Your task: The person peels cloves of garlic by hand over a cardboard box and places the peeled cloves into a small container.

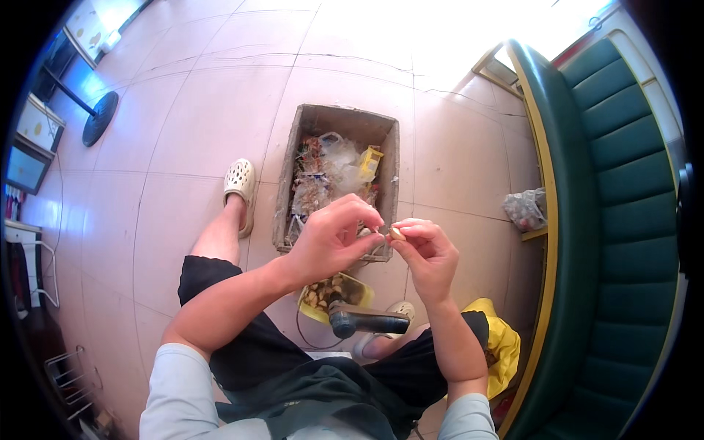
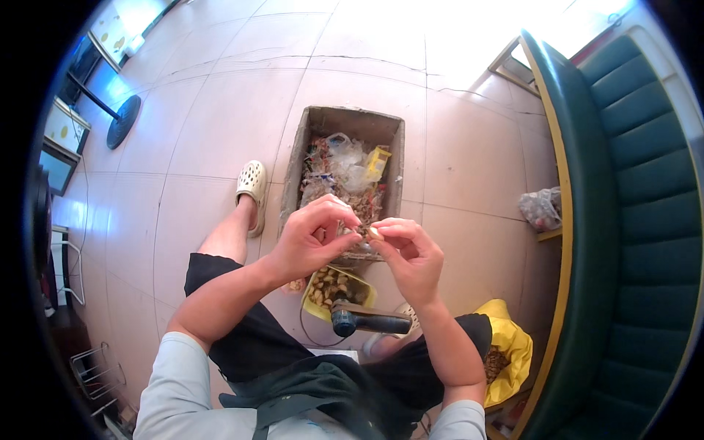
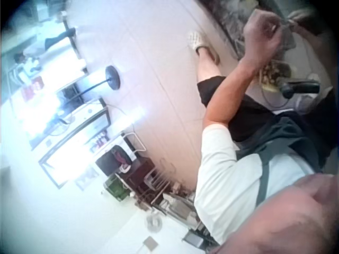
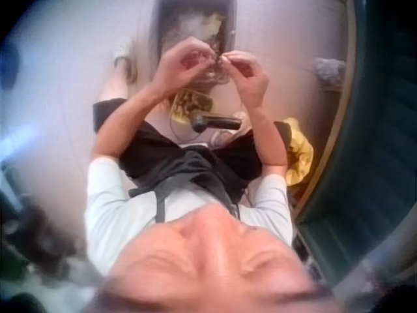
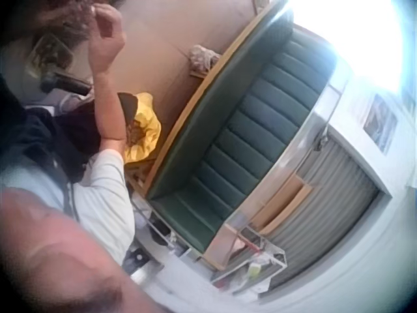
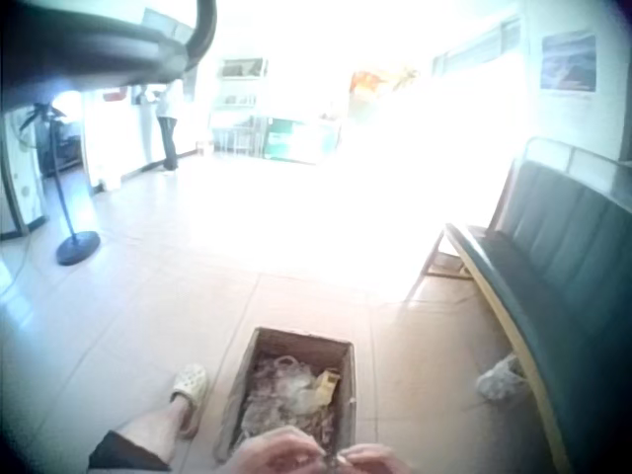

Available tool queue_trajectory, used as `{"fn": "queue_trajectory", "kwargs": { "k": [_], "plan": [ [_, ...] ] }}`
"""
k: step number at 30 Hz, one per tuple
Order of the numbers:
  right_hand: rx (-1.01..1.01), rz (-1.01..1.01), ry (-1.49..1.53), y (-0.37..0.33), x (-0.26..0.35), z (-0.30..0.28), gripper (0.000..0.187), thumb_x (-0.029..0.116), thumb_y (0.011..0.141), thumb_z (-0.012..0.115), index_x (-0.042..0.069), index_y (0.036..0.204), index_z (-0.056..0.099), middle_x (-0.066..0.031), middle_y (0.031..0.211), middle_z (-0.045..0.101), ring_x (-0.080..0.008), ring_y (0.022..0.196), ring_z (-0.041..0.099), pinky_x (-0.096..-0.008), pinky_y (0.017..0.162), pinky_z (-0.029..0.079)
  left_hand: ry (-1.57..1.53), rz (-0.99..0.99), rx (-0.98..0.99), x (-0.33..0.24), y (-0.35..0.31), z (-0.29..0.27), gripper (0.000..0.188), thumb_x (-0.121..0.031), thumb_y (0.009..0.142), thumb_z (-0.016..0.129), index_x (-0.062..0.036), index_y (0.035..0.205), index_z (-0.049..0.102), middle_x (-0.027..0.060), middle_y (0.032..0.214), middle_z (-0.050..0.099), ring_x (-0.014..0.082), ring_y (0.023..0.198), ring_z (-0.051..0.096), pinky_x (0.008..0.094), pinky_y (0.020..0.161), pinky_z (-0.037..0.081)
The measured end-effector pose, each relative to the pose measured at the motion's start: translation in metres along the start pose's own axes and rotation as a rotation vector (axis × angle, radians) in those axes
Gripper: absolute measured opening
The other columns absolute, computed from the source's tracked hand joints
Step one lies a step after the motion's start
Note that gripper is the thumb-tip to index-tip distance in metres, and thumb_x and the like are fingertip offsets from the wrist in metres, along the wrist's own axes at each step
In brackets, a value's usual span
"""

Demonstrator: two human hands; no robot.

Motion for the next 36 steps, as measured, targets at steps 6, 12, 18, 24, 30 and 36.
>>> {"fn": "queue_trajectory", "kwargs": {
  "k": [6,12,18,24,30,36],
  "plan": [
    [0.062,-0.081,-0.041,-0.001,0.012,0.011,0.024,-0.015,0.087,0.075,-0.005,0.108,0.068,-0.0176,0.115,0.069,-0.0229,0.107,0.07,-0.0322,0.092,0.061,-0.024,0.02,-0.005,-0.001,-0.002,0.003,0.016,-0.001,0.087,0.08,-0.0062,0.098,0.071,0.0027,0.096,0.064,0.0068,0.065,0.053,0.0233,0.055,0.043],
    [0.048,-0.119,-0.103,-0.002,0.014,0.009,0.023,-0.013,0.085,0.077,-0.003,0.104,0.071,-0.0172,0.112,0.071,-0.0226,0.104,0.071,-0.0323,0.09,0.061,0.005,0.032,-0.003,-0.001,-0.002,0.004,0.015,0.0,0.086,0.08,-0.0059,0.097,0.072,0.0028,0.096,0.065,0.0066,0.064,0.054,0.0232,0.055,0.043],
    [0.039,-0.304,-0.441,-0.004,0.031,0.012,0.022,-0.009,0.08,0.083,-0.001,0.098,0.073,-0.0144,0.102,0.075,-0.0229,0.092,0.075,-0.0311,0.081,0.061,0.025,0.017,0.032,0.005,-0.001,0.006,0.017,0.002,0.084,0.082,-0.0061,0.097,0.074,0.0019,0.095,0.068,0.0043,0.063,0.052,0.0215,0.055,0.041],
    [0.046,-0.403,-0.569,-0.007,0.038,0.019,0.023,-0.007,0.078,0.085,0.0,0.096,0.073,-0.0139,0.099,0.076,-0.024,0.088,0.075,-0.031,0.077,0.061,0.072,0.058,0.091,0.01,0.001,0.009,0.013,0.002,0.085,0.08,-0.0042,0.094,0.072,0.002,0.091,0.067,0.0071,0.069,0.056,0.0237,0.058,0.044],
    [0.048,-0.43,-0.661,-0.001,0.04,0.021,0.028,-0.006,0.076,0.086,0.001,0.1,0.073,-0.0117,0.096,0.073,-0.0238,0.083,0.073,-0.0318,0.071,0.06,0.021,-0.153,0.17,0.023,0.004,0.016,0.009,-0.001,0.089,0.077,-0.0031,0.094,0.07,-0.0008,0.089,0.062,0.0059,0.071,0.055,0.0226,0.063,0.043],
    [0.124,-0.475,-0.773,0.0,0.032,0.022,0.032,-0.007,0.077,0.085,0.002,0.105,0.072,-0.011,0.097,0.071,-0.0223,0.081,0.072,-0.0314,0.068,0.059,-0.233,-0.398,0.244,0.057,-0.005,0.027,0.008,-0.006,0.096,0.074,-0.002,0.099,0.068,-0.0038,0.09,0.064,0.0019,0.08,0.056,0.0206,0.069,0.046]
  ]
}}
Point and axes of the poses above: each hand's wrist, its own y-axis towards the middle knuckle, its own z-axis out of the palm, x = y × z, the point moved 10 cm from there along y, towards the middle knuckle
